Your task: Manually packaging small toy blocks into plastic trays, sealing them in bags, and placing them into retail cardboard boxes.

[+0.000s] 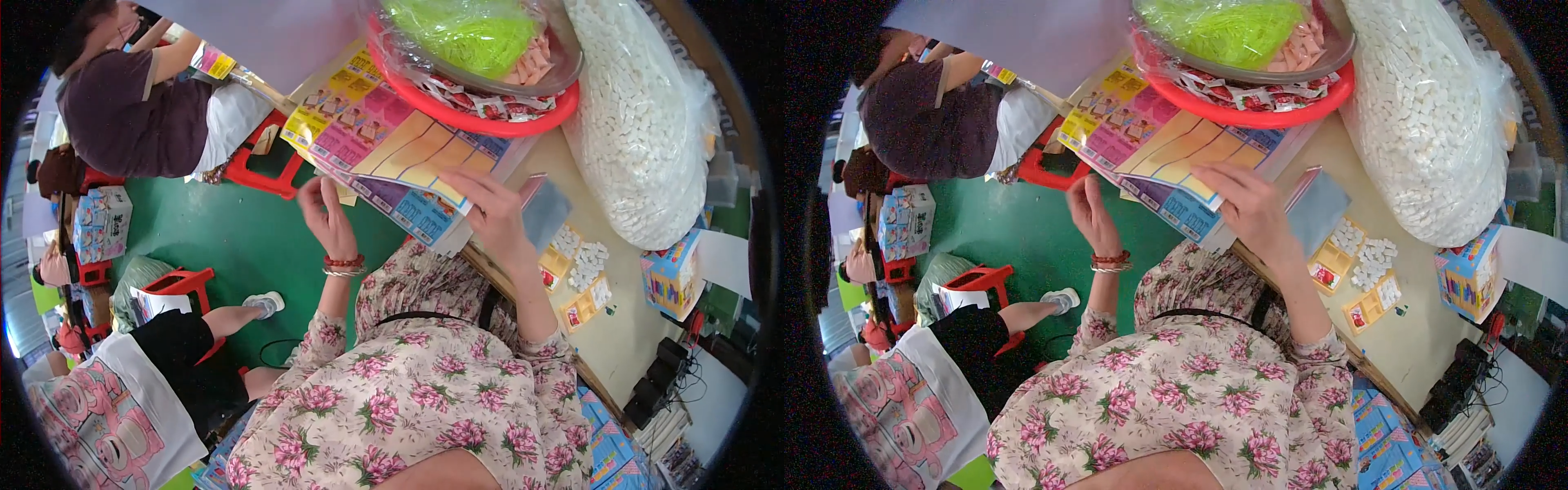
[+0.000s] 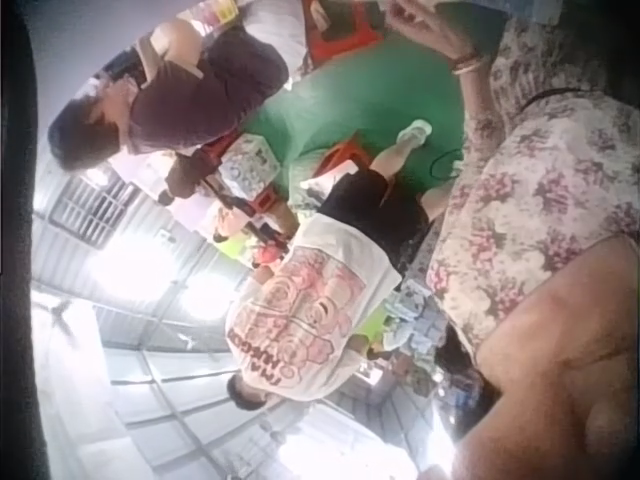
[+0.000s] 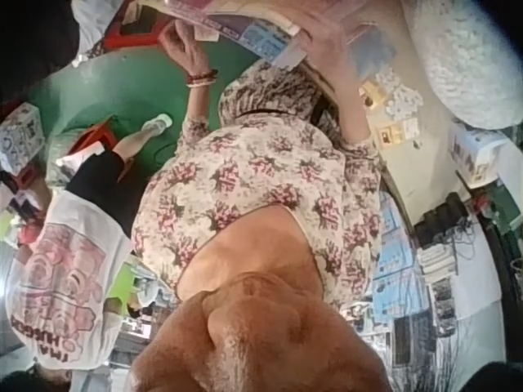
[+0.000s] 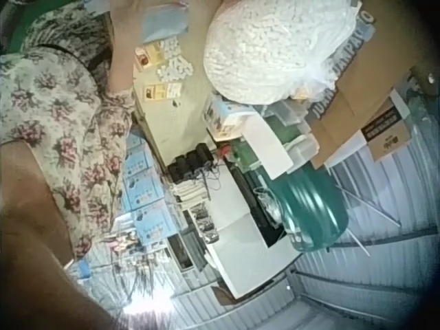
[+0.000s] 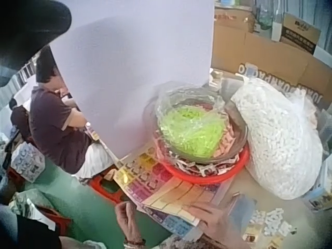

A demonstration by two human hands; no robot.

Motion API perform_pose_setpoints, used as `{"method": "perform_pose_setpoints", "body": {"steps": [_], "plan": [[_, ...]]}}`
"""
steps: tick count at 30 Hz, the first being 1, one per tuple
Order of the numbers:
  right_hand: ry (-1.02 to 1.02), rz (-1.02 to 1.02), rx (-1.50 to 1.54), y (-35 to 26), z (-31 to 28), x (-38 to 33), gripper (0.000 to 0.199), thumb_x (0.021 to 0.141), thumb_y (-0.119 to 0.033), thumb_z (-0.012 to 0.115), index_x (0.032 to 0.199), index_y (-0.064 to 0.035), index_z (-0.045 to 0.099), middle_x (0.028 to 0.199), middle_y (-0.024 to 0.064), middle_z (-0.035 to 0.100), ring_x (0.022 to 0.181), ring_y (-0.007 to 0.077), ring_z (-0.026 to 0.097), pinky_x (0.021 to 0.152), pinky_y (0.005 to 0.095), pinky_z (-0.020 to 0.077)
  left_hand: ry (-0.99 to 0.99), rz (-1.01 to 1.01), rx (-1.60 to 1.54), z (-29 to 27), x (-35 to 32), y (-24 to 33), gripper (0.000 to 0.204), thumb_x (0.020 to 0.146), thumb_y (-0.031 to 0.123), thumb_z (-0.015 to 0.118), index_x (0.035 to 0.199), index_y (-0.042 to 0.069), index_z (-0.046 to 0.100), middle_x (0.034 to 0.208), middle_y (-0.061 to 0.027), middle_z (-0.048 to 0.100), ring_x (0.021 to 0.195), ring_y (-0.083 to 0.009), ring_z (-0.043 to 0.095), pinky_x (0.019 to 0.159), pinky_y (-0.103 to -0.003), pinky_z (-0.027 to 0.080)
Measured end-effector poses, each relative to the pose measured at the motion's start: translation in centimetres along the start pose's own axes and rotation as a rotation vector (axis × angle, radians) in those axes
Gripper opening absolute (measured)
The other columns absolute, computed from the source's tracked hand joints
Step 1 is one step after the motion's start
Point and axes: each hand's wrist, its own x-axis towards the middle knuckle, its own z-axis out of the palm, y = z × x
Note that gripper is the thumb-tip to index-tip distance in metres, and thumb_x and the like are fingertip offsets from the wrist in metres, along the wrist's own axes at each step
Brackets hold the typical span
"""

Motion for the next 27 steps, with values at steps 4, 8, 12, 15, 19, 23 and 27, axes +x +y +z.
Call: {"method": "perform_pose_setpoints", "body": {"steps": [4,8,12,15,19,23,27], "plan": [[-0.132,-0.102,-0.117,0.2,1.0,-0.8,0.031,0.074,-0.002,0.061,0.105,-0.0065,0.065,0.108,0.0108,0.063,0.099,0.0259,0.060,0.081,0.0336,0.0499,-0.193,-0.561,-0.356,1.3,0.5,0.4,0.027,0.091,0.024,0.057,0.101,-0.001,0.057,0.084,-0.0035,0.061,0.069,-0.0100,0.057,0.062,-0.024,0.045],[-0.342,-0.167,-0.104,-0.8,1.5,-0.4,0.026,0.077,-0.011,0.063,0.102,-0.0078,0.066,0.108,0.0096,0.062,0.104,0.0256,0.057,0.085,0.0350,0.0478,-0.159,-0.295,-0.202,2.2,0.6,-0.1,0.016,0.086,0.014,0.063,0.095,0.001,0.063,0.079,0.0017,0.060,0.067,-0.0035,0.051,0.055,-0.019,0.039],[-0.318,-0.105,0.009,-1.7,1.7,1.7,0.023,0.078,-0.016,0.064,0.099,-0.0072,0.066,0.105,0.0085,0.062,0.103,0.0267,0.056,0.086,0.0355,0.0462,-0.149,-0.187,-0.116,2.1,0.3,0.4,0.010,0.084,0.008,0.066,0.084,0.000,0.060,0.072,0.0048,0.054,0.064,-0.0023,0.045,0.056,-0.018,0.036],[-0.217,-0.132,0.035,-1.1,3.2,4.8,0.020,0.078,-0.013,0.063,0.096,-0.0055,0.065,0.098,0.0083,0.062,0.097,0.0273,0.057,0.084,0.0357,0.0466,-0.096,-0.128,-0.167,2.7,-0.1,1.3,0.010,0.084,0.007,0.065,0.081,0.000,0.058,0.072,0.0045,0.051,0.062,-0.0029,0.043,0.055,-0.019,0.036],[-0.179,-0.415,0.051,0.2,6.3,8.4,0.016,0.077,-0.005,0.058,0.091,-0.0016,0.064,0.088,0.0085,0.060,0.090,0.0264,0.057,0.081,0.0358,0.0466,-0.076,-0.035,-0.153,2.9,-0.2,0.5,0.006,0.085,0.004,0.063,0.083,0.000,0.059,0.075,0.0030,0.052,0.064,-0.0035,0.044,0.055,-0.019,0.036],[-0.231,-0.432,0.091,0.9,6.9,9.7,0.015,0.075,-0.002,0.057,0.089,-0.0001,0.063,0.085,0.0090,0.060,0.088,0.0257,0.057,0.080,0.0349,0.0463,-0.157,0.027,-0.046,2.6,0.2,1.1,0.008,0.087,0.006,0.061,0.089,-0.001,0.062,0.078,0.0040,0.057,0.069,-0.0019,0.047,0.059,-0.017,0.038],[-0.332,-0.432,0.178,1.3,7.1,10.6,0.013,0.076,-0.001,0.055,0.087,0.0007,0.062,0.084,0.0103,0.060,0.088,0.0262,0.056,0.079,0.0356,0.0458,-0.199,0.058,-0.084,2.4,0.8,1.3,0.004,0.085,0.001,0.061,0.086,-0.001,0.058,0.076,0.0031,0.051,0.066,-0.0040,0.044,0.056,-0.019,0.036]]}}
